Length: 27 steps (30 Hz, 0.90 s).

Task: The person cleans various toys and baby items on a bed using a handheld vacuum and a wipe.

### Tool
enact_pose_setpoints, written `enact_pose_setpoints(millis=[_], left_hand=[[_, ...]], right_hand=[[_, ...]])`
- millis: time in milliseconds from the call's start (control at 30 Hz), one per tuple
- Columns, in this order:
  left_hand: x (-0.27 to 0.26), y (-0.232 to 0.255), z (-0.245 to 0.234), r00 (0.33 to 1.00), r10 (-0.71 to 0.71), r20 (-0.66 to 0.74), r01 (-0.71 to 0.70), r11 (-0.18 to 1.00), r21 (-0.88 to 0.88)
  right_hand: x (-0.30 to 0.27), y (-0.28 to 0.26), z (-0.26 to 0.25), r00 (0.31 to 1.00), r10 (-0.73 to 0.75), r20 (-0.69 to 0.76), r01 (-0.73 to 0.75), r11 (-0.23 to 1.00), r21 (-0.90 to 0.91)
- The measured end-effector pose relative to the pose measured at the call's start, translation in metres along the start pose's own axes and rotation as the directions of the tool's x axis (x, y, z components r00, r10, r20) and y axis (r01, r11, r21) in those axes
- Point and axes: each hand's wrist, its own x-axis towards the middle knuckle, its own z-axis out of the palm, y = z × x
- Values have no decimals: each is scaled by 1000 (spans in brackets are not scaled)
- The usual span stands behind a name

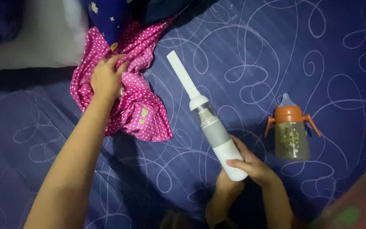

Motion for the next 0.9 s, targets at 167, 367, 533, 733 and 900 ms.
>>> enact_pose_setpoints(millis=[167, 367, 533, 733, 900], left_hand=[[18, 71, -42, 976, 205, -72, -181, 949, 258], [59, 102, 7, 848, 518, 109, -530, 831, 167], [73, 74, 52, 863, 490, 127, -504, 853, 134], [27, 94, 38, 968, 200, 151, -185, 976, -112], [-54, 160, 42, 911, -98, 401, 319, 784, -532]], right_hand=[[4, 8, 1, 995, 99, 2, -98, 980, 171], [4, 17, -8, 998, 57, -31, -50, 980, 190], [1, 33, -15, 998, 57, -36, -47, 970, 238], [-27, 48, -36, 998, 65, -16, -57, 952, 301], [-53, 67, -63, 985, 128, -118, -90, 955, 284]])
